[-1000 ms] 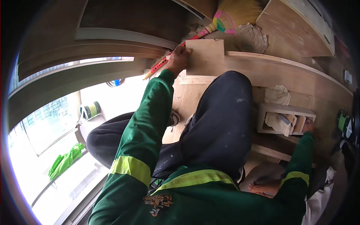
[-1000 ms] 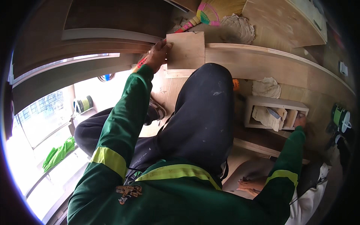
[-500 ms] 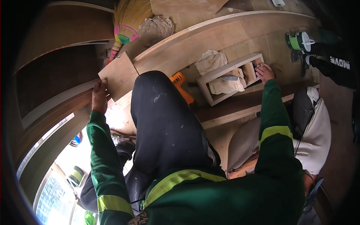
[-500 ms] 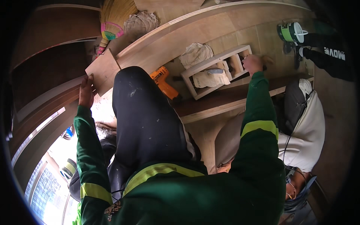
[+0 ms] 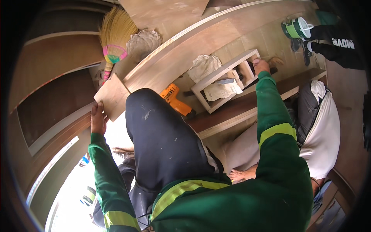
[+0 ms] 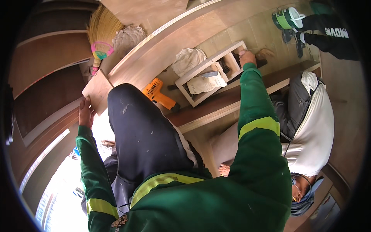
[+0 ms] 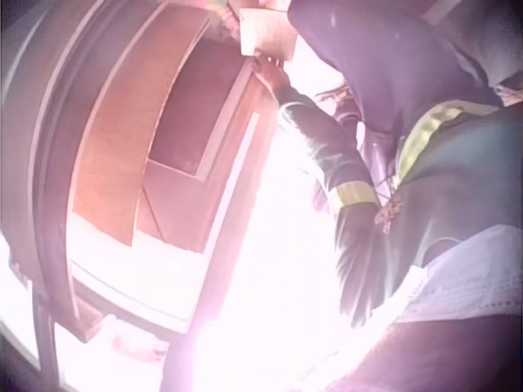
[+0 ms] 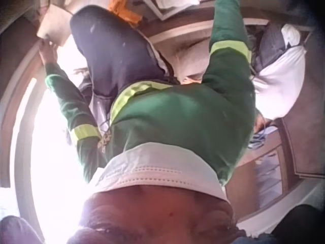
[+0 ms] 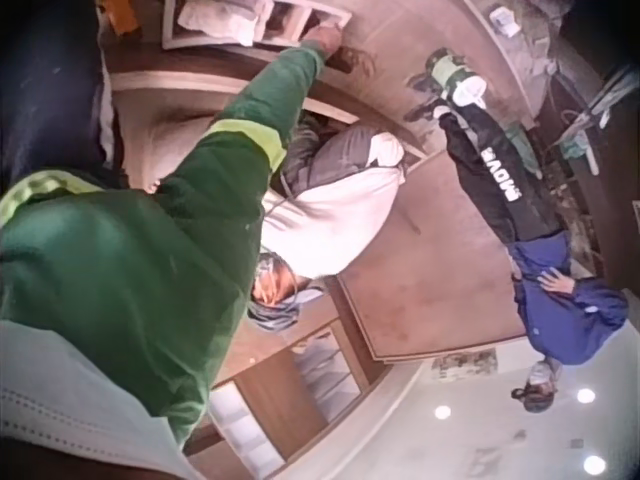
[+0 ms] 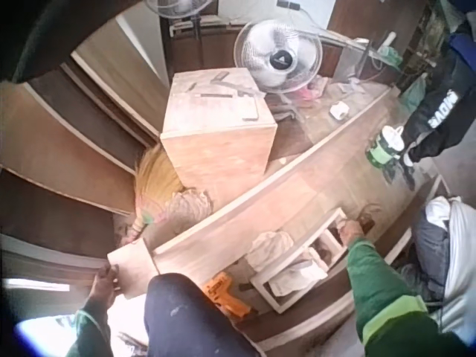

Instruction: The person assembles a wooden cabinet by positioning small wooden pieces and securing them with a power drill. They handle wooden planks and screws, using a yellow drill to fasten the components together while sitting on the floor.

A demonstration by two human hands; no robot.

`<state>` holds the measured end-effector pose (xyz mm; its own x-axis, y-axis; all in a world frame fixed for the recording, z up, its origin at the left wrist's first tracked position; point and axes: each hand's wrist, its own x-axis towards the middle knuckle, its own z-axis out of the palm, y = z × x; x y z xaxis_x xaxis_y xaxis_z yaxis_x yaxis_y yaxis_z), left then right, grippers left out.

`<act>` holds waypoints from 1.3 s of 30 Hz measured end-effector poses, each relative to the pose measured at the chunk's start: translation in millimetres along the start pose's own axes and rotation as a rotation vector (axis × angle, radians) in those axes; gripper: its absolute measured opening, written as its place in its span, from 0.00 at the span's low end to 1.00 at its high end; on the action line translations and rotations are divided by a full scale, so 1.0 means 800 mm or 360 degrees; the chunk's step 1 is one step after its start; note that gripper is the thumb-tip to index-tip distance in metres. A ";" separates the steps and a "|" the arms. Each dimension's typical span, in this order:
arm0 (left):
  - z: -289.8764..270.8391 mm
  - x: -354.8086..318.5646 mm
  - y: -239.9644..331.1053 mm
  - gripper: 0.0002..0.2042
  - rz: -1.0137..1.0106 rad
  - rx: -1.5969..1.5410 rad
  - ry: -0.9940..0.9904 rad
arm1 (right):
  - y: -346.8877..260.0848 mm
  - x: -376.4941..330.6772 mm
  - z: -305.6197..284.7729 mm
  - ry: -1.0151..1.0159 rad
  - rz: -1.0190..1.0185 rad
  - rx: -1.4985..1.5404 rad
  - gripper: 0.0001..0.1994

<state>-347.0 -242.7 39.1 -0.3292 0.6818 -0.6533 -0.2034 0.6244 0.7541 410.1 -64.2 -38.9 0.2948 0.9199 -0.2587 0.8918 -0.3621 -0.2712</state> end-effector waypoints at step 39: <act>0.050 -0.001 -0.072 0.19 0.0928 -0.0001 0.1018 | -0.368 -0.188 -0.099 -0.0593 -0.0979 0.0470 0.08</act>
<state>-298.4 -264.1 -6.4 -0.8368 0.5474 0.0007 0.1587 0.2415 0.9573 130.2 -83.8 153.6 -0.4049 0.8759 -0.2622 0.7137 0.1236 -0.6894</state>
